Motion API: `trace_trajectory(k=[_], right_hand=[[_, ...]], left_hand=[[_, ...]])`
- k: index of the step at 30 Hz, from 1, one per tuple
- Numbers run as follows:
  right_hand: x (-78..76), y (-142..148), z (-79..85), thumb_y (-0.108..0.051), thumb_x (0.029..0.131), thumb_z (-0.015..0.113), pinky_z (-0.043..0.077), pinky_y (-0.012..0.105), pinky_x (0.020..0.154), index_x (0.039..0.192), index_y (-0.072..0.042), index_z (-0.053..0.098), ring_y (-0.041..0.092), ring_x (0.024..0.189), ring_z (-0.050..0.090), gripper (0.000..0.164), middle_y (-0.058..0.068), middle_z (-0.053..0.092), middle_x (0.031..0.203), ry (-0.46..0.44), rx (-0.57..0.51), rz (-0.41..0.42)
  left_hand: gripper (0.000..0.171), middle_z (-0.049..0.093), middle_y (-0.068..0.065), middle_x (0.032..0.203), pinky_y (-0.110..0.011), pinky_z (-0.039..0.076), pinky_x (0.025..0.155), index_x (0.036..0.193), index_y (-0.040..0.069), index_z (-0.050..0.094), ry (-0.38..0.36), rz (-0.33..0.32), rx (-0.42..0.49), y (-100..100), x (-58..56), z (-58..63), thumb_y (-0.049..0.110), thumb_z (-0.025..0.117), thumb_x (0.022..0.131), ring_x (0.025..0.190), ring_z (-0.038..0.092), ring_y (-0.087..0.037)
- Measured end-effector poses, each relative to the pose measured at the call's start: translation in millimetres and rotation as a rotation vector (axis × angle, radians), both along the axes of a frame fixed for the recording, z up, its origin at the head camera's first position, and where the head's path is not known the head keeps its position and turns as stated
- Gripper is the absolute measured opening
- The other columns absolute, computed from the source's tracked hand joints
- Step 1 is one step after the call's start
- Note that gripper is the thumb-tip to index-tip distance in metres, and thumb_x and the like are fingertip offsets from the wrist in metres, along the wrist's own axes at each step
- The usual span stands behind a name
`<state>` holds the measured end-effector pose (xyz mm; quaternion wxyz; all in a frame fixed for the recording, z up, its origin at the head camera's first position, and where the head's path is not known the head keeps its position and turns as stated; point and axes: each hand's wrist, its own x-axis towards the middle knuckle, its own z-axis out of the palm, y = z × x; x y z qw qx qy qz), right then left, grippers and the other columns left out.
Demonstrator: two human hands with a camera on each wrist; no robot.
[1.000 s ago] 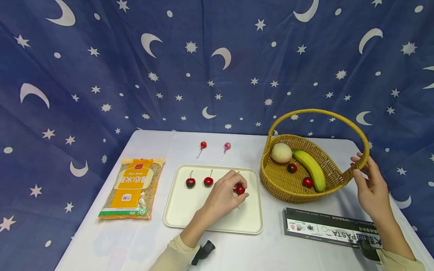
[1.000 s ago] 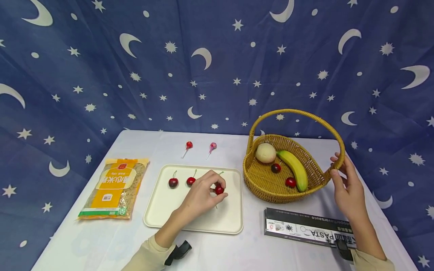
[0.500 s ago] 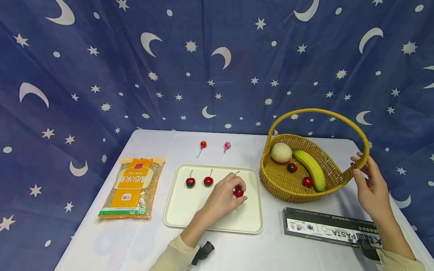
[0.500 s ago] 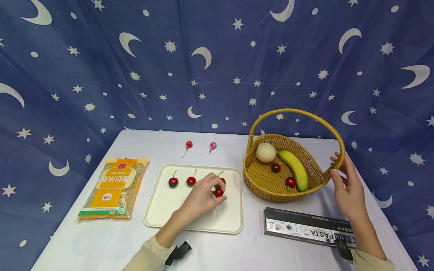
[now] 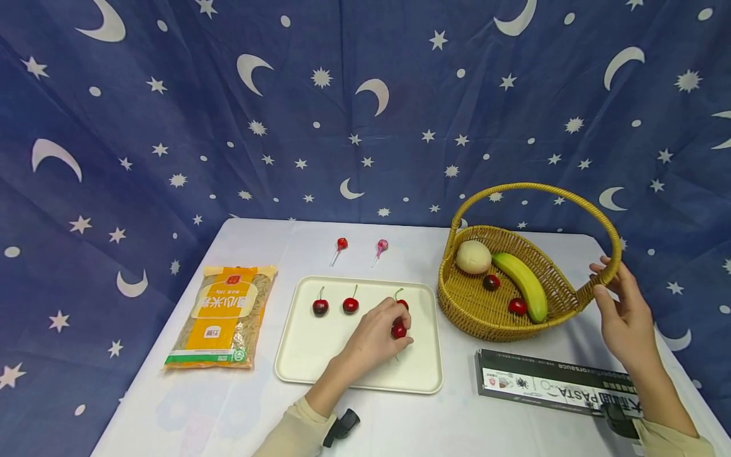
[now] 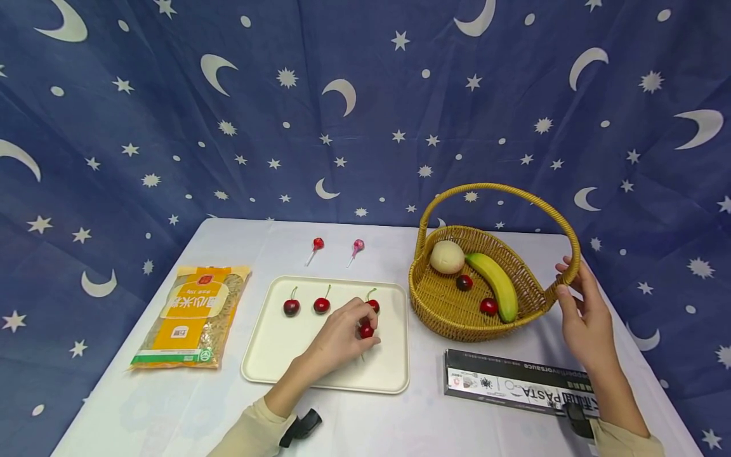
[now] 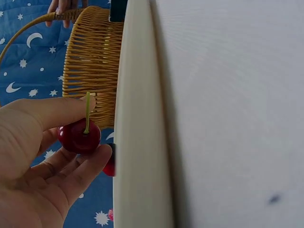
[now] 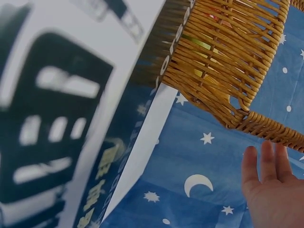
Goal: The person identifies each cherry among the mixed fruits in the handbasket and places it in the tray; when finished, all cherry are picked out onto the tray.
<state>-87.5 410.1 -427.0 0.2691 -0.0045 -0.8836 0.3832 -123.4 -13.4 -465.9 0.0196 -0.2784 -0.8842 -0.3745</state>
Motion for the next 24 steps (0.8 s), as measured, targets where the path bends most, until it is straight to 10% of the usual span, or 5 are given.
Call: trace_trajectory(k=[24], right_hand=[[0.1,0,-0.1,-0.011,0.112,0.051,0.036,-0.006,0.094,0.165,-0.025,0.038,-0.022,0.122,0.045,0.057,-0.033,0.052,0.143,-0.020,0.009,-0.010]], left_hand=[[0.024,0.068,0.000,0.104,-0.022,0.052,0.083,0.106,0.016,0.077,-0.059,-0.038,-0.129,-3,-2.6,-12.6,0.010,0.087,0.086,0.093,0.057,-0.011]])
